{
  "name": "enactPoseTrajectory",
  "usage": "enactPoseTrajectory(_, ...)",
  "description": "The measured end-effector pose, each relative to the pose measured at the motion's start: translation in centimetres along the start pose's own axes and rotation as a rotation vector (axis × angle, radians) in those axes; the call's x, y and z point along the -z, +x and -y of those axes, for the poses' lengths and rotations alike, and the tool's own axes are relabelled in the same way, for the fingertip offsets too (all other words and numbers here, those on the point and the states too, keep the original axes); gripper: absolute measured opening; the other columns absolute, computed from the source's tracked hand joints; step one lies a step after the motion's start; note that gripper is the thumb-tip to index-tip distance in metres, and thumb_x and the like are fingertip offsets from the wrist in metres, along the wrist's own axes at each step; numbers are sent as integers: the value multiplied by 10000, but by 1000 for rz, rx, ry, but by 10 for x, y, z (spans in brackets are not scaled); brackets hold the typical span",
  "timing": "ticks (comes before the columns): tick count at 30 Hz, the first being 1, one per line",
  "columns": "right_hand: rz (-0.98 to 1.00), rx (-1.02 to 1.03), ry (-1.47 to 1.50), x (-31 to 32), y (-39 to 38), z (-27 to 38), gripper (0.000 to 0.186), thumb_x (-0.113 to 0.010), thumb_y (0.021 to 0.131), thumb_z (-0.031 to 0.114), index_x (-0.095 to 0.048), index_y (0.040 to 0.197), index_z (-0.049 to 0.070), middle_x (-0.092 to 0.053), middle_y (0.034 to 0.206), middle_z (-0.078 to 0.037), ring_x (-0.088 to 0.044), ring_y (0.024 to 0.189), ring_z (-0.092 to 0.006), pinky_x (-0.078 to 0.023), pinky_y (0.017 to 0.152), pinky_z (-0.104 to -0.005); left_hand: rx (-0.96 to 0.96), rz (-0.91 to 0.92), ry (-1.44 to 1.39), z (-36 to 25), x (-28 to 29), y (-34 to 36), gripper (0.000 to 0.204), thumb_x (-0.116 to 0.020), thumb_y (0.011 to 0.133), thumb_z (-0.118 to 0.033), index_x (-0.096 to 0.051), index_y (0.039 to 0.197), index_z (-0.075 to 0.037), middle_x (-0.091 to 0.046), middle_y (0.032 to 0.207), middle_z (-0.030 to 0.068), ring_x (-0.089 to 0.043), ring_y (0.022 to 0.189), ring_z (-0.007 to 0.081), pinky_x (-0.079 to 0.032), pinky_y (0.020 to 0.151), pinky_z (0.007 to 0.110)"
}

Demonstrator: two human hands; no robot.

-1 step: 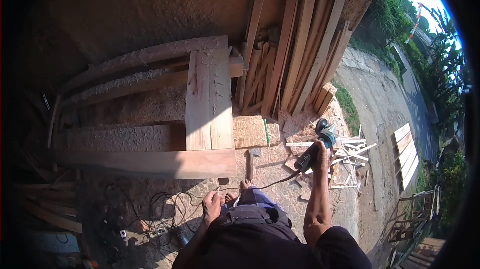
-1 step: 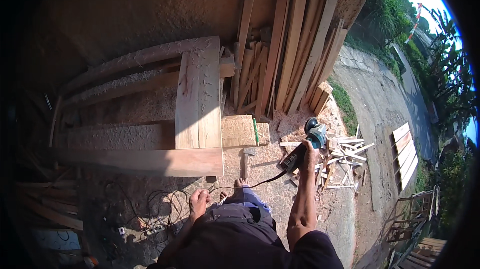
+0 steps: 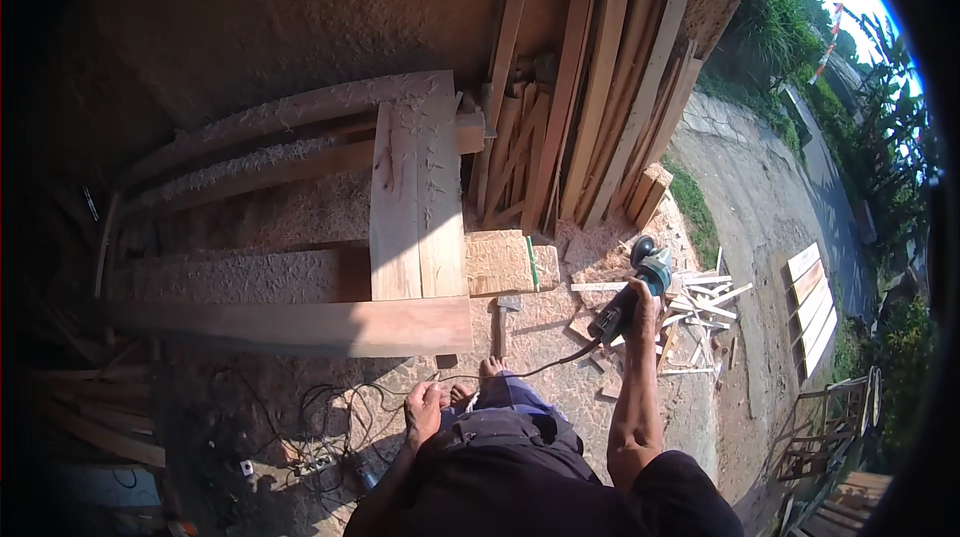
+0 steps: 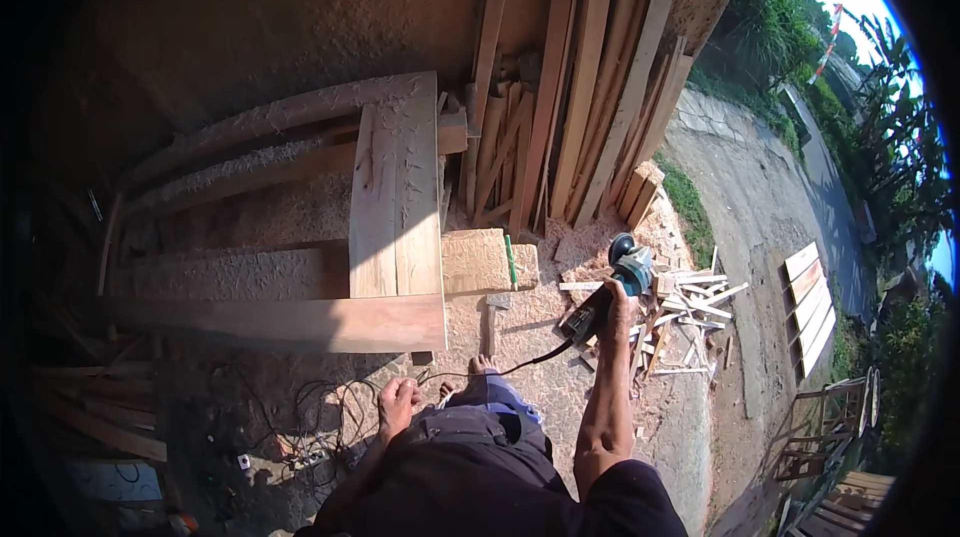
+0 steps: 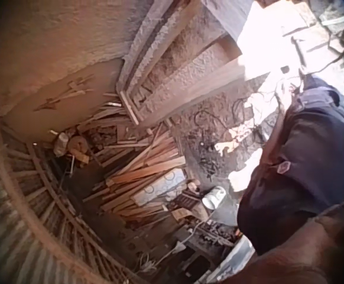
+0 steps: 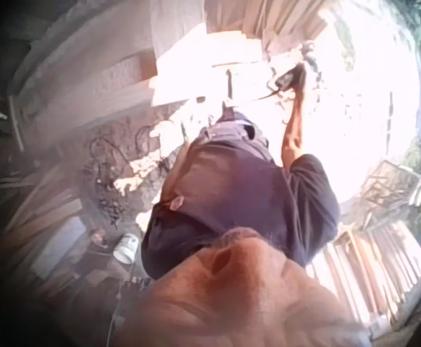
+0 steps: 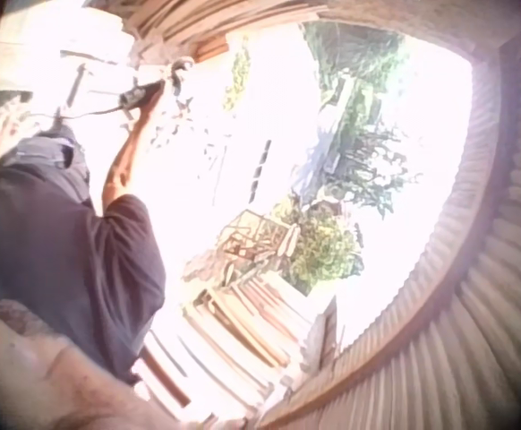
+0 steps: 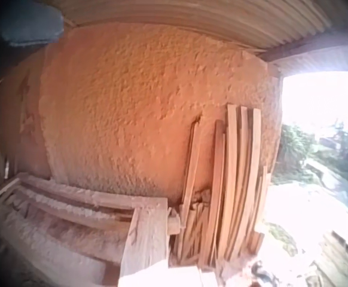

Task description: The person sands a wooden frame using an angle grinder with a sanding disc.

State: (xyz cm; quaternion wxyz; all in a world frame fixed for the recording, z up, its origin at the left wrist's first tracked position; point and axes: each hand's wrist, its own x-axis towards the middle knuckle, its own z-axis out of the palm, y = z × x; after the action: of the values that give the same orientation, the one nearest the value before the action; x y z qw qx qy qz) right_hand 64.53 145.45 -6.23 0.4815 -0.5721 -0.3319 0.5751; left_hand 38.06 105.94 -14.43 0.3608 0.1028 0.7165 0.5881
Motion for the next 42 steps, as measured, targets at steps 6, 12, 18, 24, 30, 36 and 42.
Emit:
enactPoseTrajectory(6,-32,-102,111,-3,-18,4,282,-789,779,252,-614,907,71,-578,727,-39,-579,583,-195,-505,560,-341,-87,56,168,-21,1,-3,210,-577,996,-163,-643,907,15,-690,740,96,-693,684,166,-549,650,312)
enactPoseTrajectory(12,88,-149,333,-28,-27,-6,267,-767,803,251,-585,879,71,-574,702,-52,-612,570,-213,-544,558,-359,-538,235,439,-95,-51,7,130,-658,972,-172,-646,953,-44,-711,850,135,-714,790,290,-551,682,393)
enactPoseTrajectory(18,160,-251,457,-67,-25,-23,226,-715,859,312,-609,880,114,-609,745,-41,-620,625,-210,-549,616,-365,-872,288,552,-163,-132,19,335,-813,830,-275,-679,1069,-82,-687,977,114,-646,936,330,-502,846,429)
enactPoseTrajectory(24,159,-265,531,-100,-27,-23,225,-702,867,315,-596,868,117,-609,734,-45,-607,618,-204,-535,622,-357,-896,227,594,-177,-170,17,410,-851,779,-310,-678,1083,-95,-710,992,104,-653,939,345,-471,885,443)
enactPoseTrajectory(30,250,-287,534,-111,-37,-16,212,-716,859,301,-592,883,130,-603,734,-22,-603,626,-185,-528,616,-344,-816,119,523,-161,-182,23,425,-859,783,-287,-664,1092,-71,-707,994,123,-669,963,336,-503,864,451)
enactPoseTrajectory(36,320,-323,524,-112,-41,-9,210,-699,871,315,-595,876,133,-611,734,-25,-603,622,-190,-524,614,-345,-710,108,180,-153,-190,33,427,-789,885,-267,-633,1198,-22,-695,1003,159,-668,943,340,-529,868,433)
enactPoseTrajectory(42,355,-340,497,-108,-41,-15,211,-698,881,325,-607,865,135,-616,745,-23,-599,642,-186,-524,640,-343,-606,239,397,-158,-186,40,382,-707,932,-213,-675,1274,-45,-692,1097,189,-678,979,362,-546,853,419)
